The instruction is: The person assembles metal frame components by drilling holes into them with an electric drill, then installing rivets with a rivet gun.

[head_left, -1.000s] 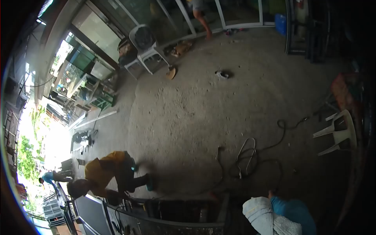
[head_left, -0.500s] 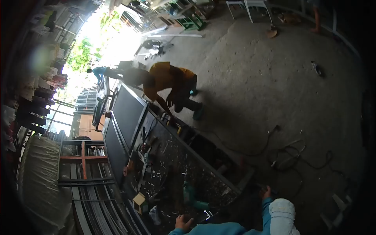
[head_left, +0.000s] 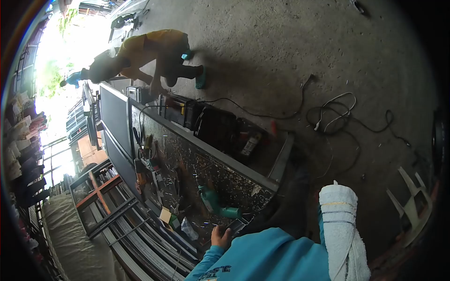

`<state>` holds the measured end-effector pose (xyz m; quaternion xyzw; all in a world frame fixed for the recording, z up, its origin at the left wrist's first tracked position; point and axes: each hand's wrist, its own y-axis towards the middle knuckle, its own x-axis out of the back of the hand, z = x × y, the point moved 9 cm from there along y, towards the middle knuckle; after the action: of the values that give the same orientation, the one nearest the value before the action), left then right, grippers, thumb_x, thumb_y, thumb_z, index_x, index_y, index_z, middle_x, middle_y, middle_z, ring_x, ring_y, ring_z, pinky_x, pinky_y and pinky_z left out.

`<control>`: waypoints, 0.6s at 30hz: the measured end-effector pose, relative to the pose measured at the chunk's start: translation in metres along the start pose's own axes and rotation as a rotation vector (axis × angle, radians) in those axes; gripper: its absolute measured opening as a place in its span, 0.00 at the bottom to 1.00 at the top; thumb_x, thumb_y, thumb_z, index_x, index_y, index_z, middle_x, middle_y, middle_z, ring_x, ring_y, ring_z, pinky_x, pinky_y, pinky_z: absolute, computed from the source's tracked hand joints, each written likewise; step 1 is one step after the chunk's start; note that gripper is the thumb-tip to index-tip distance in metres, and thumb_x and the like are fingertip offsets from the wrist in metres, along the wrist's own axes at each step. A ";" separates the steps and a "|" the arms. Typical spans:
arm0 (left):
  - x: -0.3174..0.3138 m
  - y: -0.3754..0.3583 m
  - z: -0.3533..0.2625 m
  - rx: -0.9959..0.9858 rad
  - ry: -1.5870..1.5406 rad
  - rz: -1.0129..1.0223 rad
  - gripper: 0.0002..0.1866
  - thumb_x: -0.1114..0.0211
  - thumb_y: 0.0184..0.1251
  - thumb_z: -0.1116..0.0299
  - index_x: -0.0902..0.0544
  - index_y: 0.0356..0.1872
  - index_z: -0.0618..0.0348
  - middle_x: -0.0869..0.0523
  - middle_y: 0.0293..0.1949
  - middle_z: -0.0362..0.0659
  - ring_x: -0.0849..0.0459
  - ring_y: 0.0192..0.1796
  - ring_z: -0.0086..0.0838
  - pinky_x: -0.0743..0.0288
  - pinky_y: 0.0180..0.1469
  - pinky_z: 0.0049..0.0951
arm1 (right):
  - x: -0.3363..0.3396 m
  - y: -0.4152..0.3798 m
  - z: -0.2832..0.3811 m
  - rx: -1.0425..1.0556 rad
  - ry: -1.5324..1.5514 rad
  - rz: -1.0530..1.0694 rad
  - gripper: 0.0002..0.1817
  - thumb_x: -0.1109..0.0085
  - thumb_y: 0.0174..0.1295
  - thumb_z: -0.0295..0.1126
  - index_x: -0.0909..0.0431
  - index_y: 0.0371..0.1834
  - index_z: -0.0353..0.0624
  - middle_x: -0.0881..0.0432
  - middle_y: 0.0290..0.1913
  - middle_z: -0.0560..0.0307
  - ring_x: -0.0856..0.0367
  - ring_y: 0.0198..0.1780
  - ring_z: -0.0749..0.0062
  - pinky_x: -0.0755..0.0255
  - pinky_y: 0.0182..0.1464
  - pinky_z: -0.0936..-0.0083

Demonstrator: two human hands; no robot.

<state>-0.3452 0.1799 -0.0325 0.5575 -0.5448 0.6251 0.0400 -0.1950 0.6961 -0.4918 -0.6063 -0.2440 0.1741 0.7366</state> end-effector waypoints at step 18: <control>0.004 -0.001 -0.006 0.029 0.046 0.016 0.21 0.29 0.62 0.56 0.20 0.46 0.64 0.17 0.42 0.51 0.18 0.47 0.41 0.25 0.52 0.38 | -0.028 -0.023 0.002 0.047 -0.027 0.016 0.25 0.45 0.66 0.55 0.26 0.58 0.51 0.19 0.52 0.52 0.20 0.42 0.62 0.23 0.43 0.65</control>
<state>-0.3498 0.1826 -0.0280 0.5389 -0.5390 0.6462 0.0392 -0.2200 0.6770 -0.4732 -0.5882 -0.2449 0.1940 0.7459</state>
